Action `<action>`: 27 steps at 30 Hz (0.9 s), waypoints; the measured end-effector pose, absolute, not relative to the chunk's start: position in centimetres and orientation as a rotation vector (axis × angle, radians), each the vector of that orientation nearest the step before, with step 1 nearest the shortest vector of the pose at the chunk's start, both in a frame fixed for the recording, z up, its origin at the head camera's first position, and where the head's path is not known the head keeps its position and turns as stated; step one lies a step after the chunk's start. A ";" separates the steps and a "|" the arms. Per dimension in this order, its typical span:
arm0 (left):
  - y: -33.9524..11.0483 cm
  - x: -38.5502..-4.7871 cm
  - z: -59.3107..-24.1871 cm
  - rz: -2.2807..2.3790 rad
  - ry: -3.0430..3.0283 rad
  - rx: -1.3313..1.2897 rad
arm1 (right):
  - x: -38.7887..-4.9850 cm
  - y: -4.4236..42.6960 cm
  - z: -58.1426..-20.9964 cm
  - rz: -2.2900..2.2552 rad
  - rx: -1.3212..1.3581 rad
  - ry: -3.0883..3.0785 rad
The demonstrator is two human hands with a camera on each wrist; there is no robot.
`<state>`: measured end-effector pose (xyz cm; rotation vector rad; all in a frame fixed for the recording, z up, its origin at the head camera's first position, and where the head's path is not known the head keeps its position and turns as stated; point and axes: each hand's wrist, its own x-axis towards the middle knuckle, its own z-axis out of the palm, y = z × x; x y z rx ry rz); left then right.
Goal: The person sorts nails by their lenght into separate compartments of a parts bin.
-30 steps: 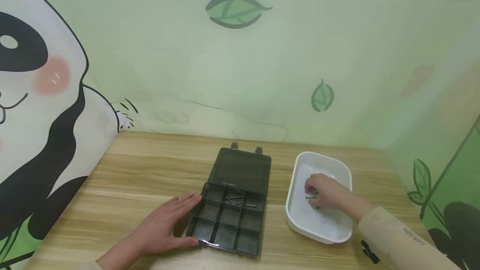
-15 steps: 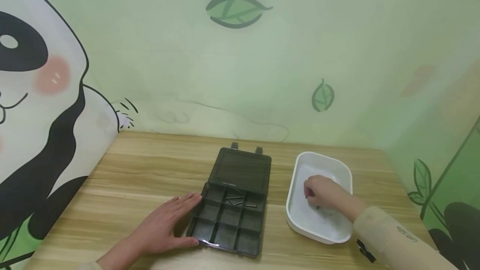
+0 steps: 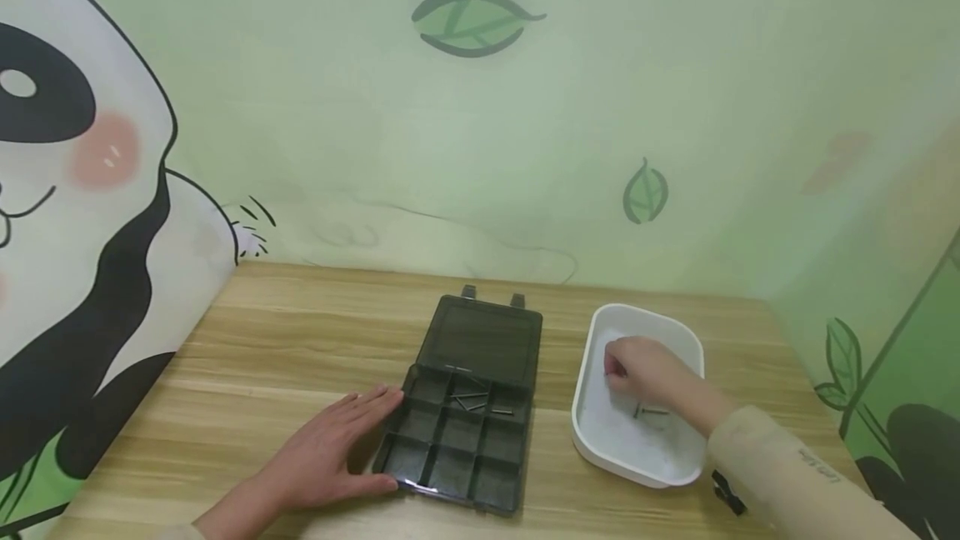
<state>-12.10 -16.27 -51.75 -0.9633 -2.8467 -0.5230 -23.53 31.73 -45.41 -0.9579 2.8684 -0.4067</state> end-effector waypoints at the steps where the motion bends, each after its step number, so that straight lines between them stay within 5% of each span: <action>1: -16.3 -12.1 -51.8 -0.521 -2.844 -0.965 | -23.6 31.6 -45.1 -0.422 -0.967 2.872; 13: -16.3 -12.1 -51.6 -0.525 -2.853 -0.960 | -22.8 27.9 -41.3 -0.552 -1.051 2.834; 27: -16.3 -12.2 -51.6 -0.517 -2.861 -0.959 | -22.5 23.1 -40.9 -0.530 -1.240 2.773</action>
